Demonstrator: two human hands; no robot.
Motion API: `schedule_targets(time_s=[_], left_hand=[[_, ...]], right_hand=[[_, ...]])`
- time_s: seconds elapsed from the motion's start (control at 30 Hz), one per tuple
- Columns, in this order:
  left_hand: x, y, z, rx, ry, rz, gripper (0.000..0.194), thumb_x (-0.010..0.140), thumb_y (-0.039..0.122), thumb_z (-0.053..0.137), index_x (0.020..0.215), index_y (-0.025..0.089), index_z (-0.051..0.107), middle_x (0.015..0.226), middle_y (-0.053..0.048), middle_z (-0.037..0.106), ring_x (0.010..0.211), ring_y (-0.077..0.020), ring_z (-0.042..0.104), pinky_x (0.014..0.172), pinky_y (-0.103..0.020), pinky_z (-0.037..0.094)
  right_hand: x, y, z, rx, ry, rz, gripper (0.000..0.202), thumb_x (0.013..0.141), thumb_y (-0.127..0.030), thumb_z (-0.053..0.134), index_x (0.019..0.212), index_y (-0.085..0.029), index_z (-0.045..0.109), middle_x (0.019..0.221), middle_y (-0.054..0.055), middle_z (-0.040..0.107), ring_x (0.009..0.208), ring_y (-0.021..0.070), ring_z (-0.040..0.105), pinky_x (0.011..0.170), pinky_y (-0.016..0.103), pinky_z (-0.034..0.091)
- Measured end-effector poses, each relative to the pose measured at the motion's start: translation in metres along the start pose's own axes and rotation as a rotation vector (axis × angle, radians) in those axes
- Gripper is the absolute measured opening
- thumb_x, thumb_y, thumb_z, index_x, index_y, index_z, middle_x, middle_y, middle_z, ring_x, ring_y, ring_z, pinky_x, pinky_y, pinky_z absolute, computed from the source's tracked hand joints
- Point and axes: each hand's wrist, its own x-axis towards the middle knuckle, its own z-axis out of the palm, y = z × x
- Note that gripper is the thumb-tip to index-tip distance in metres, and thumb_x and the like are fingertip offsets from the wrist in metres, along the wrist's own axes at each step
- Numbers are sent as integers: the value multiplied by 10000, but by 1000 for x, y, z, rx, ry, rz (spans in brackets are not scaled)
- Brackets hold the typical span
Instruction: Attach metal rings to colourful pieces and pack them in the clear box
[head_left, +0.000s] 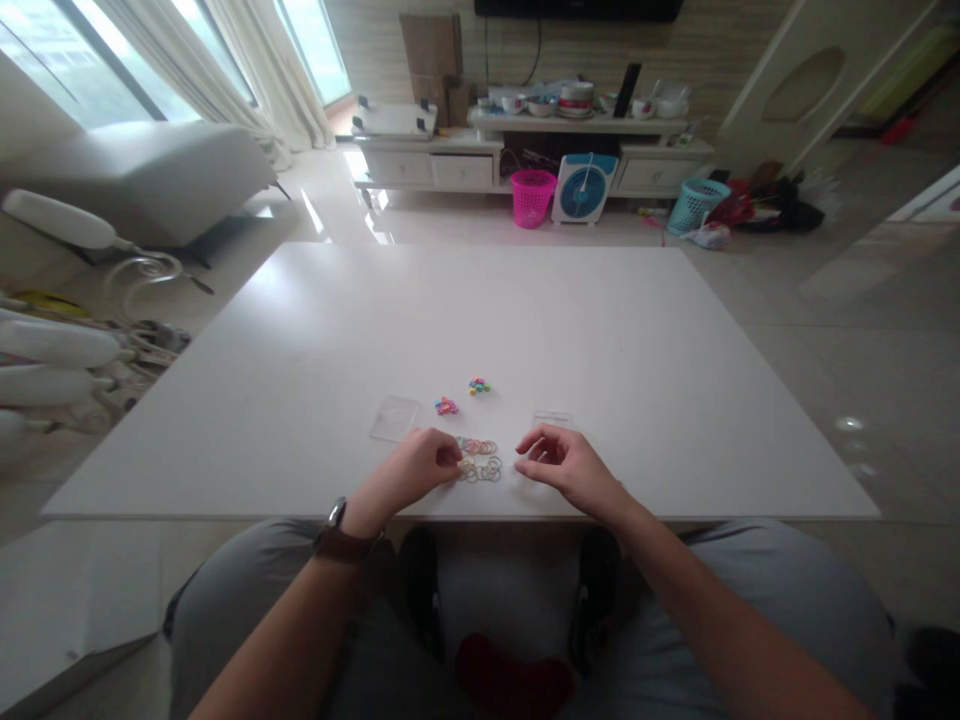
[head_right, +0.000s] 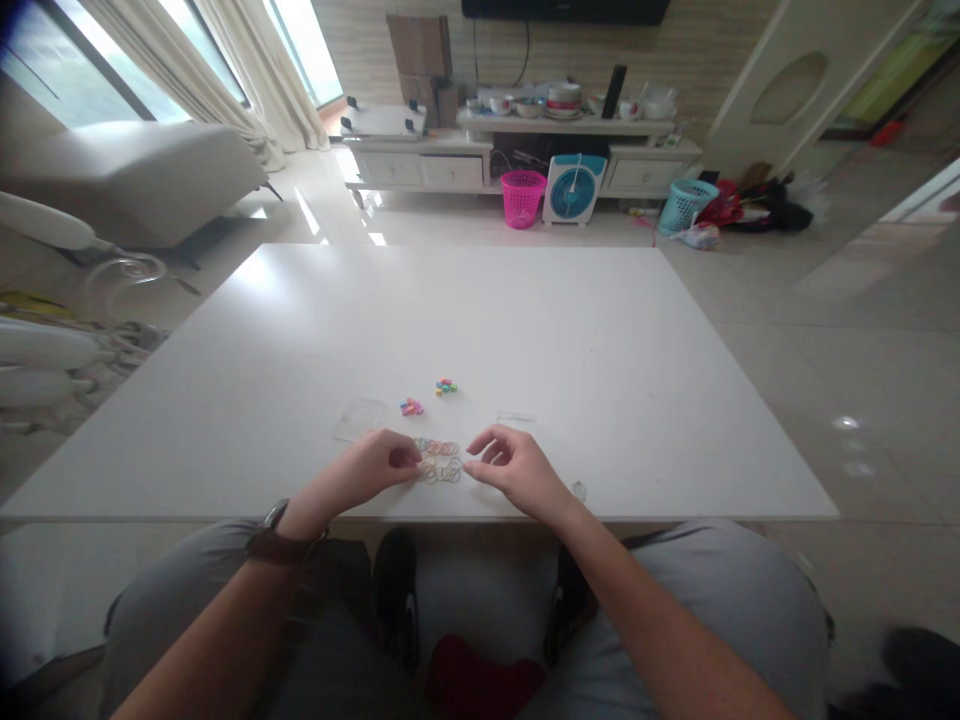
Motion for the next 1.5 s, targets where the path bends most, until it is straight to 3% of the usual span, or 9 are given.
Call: schedule_targets(time_s=[0.13, 0.33, 0.47, 0.6, 0.7, 0.8, 0.9, 1.03, 1.5], left_hand=[[-3, 2, -9, 34, 31, 1, 142, 736, 296, 652, 768, 176, 719, 662, -28, 687, 614, -167, 610, 568, -262, 432], [-5, 2, -27, 162, 193, -7, 270, 867, 350, 511, 743, 185, 684, 688, -34, 672, 641, -165, 595, 608, -275, 435], [-6, -6, -20, 145, 179, 74, 296, 818, 389, 615, 1044, 209, 676, 1063, -81, 673, 909, -214, 636, 760, -310, 510], [-6, -4, -10, 116, 142, 191, 433, 796, 371, 670, 1207, 249, 608, 1359, -88, 525, 1227, -261, 519, 978, -373, 477], [-5, 4, -11, 106, 219, 229, 321, 875, 287, 570, 1192, 250, 605, 1281, -68, 571, 1215, -226, 524, 1051, -383, 417], [-4, 10, -14, 120, 256, 218, 244, 885, 169, 475, 1046, 219, 652, 1140, -58, 624, 1064, -192, 584, 953, -335, 452], [-3, 11, -12, 174, 144, 200, 228, 849, 130, 460, 865, 186, 681, 919, -52, 645, 833, -163, 592, 757, -278, 454], [-3, 10, -8, 260, 9, 156, 218, 833, 170, 486, 841, 176, 704, 711, -28, 621, 648, -141, 534, 614, -260, 370], [-3, 8, -1, 287, -81, 100, 225, 819, 241, 517, 856, 214, 737, 654, -10, 622, 590, -139, 517, 579, -257, 333]], right_hand=[[0, -1, -1, -23, 8, -23, 256, 752, -407, 738, 870, -191, 665, 749, 9, 621, 655, 135, 553, 603, 264, 438], [2, 0, -6, -50, 128, -100, 177, 807, -367, 672, 803, -193, 642, 715, 3, 593, 678, 142, 533, 615, 263, 416], [0, -6, -11, -61, 280, -171, 264, 835, -358, 636, 674, -194, 508, 650, -24, 482, 619, 118, 436, 575, 254, 351], [-4, -12, -16, 19, 401, -191, 439, 837, -349, 623, 587, -213, 288, 575, -49, 262, 549, 105, 271, 524, 263, 253], [-6, -9, -19, 103, 448, -219, 504, 828, -336, 620, 558, -212, 214, 573, -45, 196, 545, 106, 211, 525, 279, 217], [-5, -5, -20, 157, 471, -228, 500, 826, -332, 616, 515, -207, 245, 555, -37, 208, 543, 107, 218, 529, 289, 211], [-4, -4, -19, 170, 459, -223, 482, 824, -334, 618, 499, -204, 286, 546, -34, 228, 547, 108, 239, 527, 287, 205], [-4, -7, -18, 154, 445, -228, 486, 828, -351, 621, 502, -201, 293, 543, -40, 222, 549, 102, 241, 522, 282, 195], [-8, -12, -17, 95, 421, -234, 499, 838, -325, 613, 516, -198, 253, 547, -53, 191, 529, 83, 205, 522, 278, 168]])
